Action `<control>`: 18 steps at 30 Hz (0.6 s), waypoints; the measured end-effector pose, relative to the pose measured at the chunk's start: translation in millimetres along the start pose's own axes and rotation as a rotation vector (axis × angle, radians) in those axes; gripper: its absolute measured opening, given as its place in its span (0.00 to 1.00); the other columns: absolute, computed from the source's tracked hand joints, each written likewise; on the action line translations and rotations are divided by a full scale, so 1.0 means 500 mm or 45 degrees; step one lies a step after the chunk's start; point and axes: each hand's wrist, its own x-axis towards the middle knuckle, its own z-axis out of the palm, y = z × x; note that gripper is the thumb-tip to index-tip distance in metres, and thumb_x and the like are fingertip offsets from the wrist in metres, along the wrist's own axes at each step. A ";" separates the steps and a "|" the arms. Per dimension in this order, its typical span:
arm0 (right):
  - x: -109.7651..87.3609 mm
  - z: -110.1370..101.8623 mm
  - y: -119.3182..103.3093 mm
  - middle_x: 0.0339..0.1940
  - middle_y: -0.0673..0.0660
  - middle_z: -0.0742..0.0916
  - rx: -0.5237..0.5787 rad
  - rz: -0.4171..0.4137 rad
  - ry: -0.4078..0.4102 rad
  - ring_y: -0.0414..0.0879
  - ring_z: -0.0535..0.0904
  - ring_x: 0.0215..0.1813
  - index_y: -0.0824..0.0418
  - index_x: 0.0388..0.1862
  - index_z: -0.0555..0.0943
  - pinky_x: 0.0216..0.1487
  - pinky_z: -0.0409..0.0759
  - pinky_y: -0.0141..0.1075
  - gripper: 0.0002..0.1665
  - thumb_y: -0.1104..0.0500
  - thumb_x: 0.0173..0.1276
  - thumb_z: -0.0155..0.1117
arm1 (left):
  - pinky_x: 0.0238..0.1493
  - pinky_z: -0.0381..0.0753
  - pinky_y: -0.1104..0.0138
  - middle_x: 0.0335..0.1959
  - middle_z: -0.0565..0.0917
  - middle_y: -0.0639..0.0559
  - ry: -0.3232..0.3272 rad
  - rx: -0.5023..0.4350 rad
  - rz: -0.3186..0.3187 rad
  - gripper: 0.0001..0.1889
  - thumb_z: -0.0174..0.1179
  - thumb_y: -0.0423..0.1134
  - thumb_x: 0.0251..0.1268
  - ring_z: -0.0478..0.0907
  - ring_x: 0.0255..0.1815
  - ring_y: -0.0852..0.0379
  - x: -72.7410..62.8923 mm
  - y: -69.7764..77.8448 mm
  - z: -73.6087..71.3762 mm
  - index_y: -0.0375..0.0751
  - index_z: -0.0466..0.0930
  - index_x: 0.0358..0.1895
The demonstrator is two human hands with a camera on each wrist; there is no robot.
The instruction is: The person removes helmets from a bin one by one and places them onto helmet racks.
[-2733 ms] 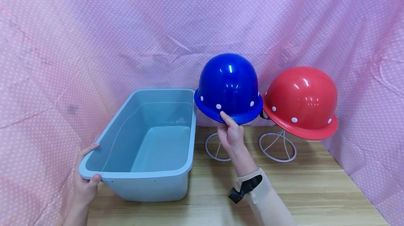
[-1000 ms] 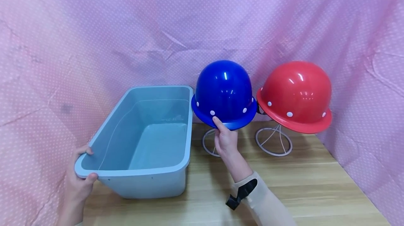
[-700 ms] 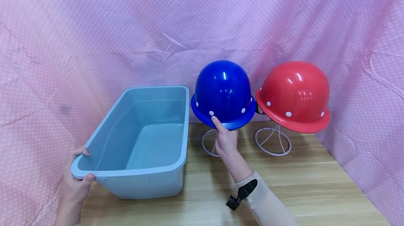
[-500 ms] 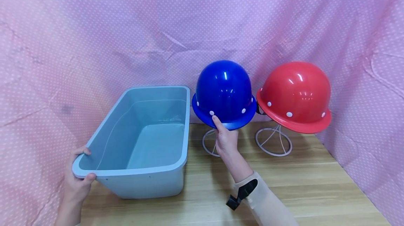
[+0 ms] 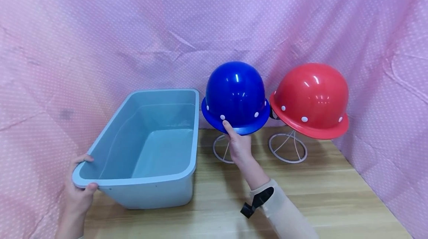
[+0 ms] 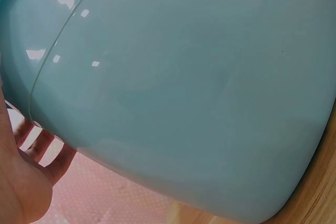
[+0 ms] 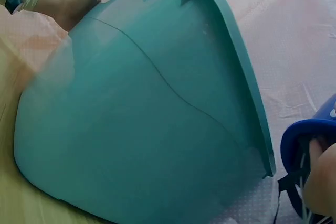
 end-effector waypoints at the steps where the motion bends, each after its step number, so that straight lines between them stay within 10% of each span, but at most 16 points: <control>1: 0.000 -0.001 -0.003 0.61 0.50 0.86 -0.020 0.005 -0.022 0.40 0.89 0.52 0.53 0.80 0.65 0.55 0.89 0.35 0.44 0.75 0.70 0.66 | 0.60 0.79 0.77 0.66 0.77 0.40 0.010 0.008 -0.001 0.39 0.85 0.38 0.47 0.75 0.68 0.52 -0.001 0.001 0.000 0.21 0.76 0.60; 12: 0.001 -0.036 -0.043 0.60 0.48 0.85 -0.096 0.093 -0.165 0.40 0.89 0.54 0.54 0.81 0.63 0.54 0.90 0.38 0.39 0.73 0.76 0.58 | 0.62 0.78 0.79 0.71 0.77 0.41 -0.115 0.123 0.065 0.44 0.79 0.38 0.57 0.77 0.66 0.54 0.017 0.024 0.009 0.18 0.68 0.72; 18: -0.001 -0.077 -0.064 0.59 0.47 0.86 -0.227 0.160 -0.302 0.40 0.89 0.55 0.61 0.79 0.62 0.63 0.87 0.45 0.33 0.70 0.79 0.57 | 0.64 0.66 0.82 0.69 0.80 0.61 -0.122 0.735 0.090 0.41 0.76 0.43 0.58 0.74 0.64 0.69 0.043 0.085 0.023 0.33 0.73 0.75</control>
